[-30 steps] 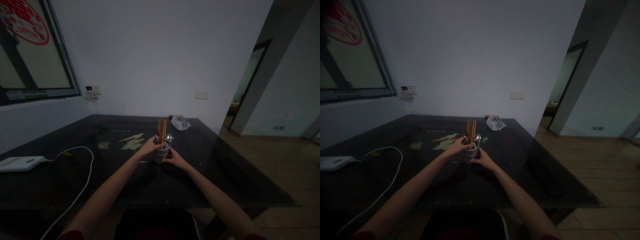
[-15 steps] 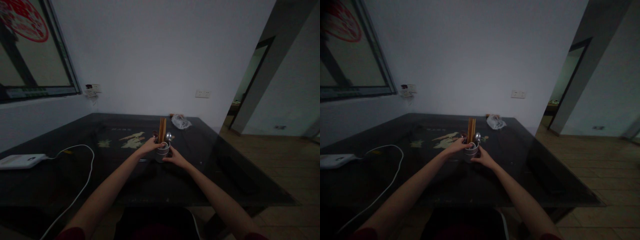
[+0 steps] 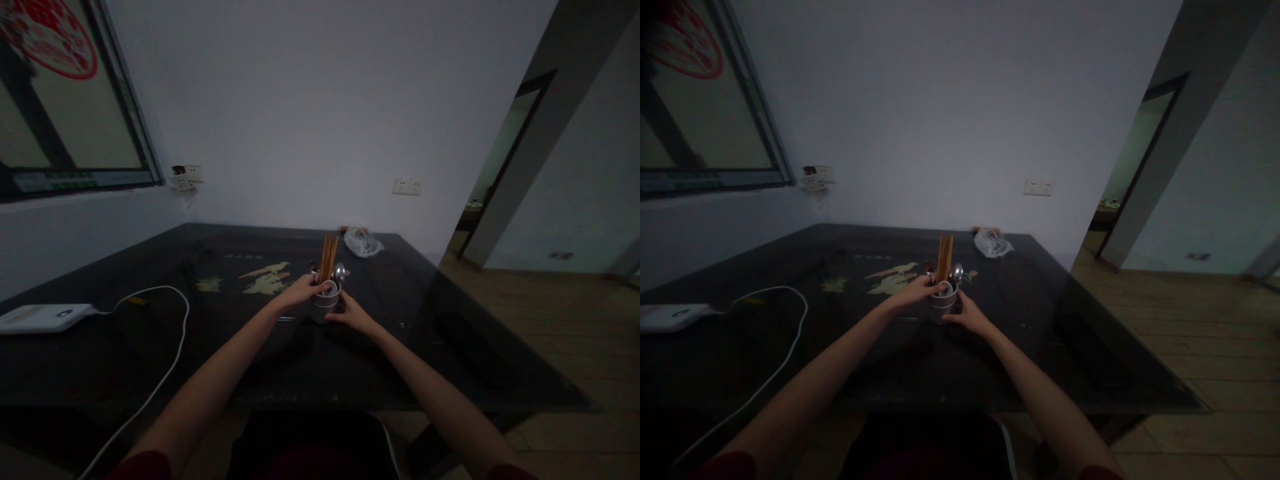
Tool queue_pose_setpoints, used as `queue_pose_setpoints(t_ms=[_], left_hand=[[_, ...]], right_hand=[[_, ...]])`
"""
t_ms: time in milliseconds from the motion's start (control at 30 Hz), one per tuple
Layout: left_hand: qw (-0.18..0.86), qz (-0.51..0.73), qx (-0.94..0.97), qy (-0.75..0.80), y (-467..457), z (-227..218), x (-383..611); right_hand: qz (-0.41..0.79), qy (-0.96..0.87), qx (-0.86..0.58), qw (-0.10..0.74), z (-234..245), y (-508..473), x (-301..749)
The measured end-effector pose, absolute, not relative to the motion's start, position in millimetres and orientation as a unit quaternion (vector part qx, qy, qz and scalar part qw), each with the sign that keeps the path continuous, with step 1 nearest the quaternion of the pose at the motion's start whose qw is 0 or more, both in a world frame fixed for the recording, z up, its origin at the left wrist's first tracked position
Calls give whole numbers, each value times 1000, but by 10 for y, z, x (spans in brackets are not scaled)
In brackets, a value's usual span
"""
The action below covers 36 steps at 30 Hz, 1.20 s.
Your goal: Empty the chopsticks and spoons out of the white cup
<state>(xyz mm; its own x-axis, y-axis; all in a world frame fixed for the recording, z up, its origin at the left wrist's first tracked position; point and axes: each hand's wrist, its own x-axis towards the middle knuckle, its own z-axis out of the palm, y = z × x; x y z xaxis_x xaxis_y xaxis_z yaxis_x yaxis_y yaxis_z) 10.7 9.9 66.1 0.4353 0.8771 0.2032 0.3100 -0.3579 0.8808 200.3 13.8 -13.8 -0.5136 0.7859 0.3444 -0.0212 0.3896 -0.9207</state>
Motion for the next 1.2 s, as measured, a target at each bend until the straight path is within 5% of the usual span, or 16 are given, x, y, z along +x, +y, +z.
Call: queue_pose_setpoints(t_ms=[600, 1200], left_hand=[[118, 480, 752, 436, 201, 449, 218], [330, 663, 576, 345, 97, 990, 328]], right_hand=[[480, -723, -268, 419, -172, 171, 2012], [458, -739, -270, 413, -116, 136, 2008]])
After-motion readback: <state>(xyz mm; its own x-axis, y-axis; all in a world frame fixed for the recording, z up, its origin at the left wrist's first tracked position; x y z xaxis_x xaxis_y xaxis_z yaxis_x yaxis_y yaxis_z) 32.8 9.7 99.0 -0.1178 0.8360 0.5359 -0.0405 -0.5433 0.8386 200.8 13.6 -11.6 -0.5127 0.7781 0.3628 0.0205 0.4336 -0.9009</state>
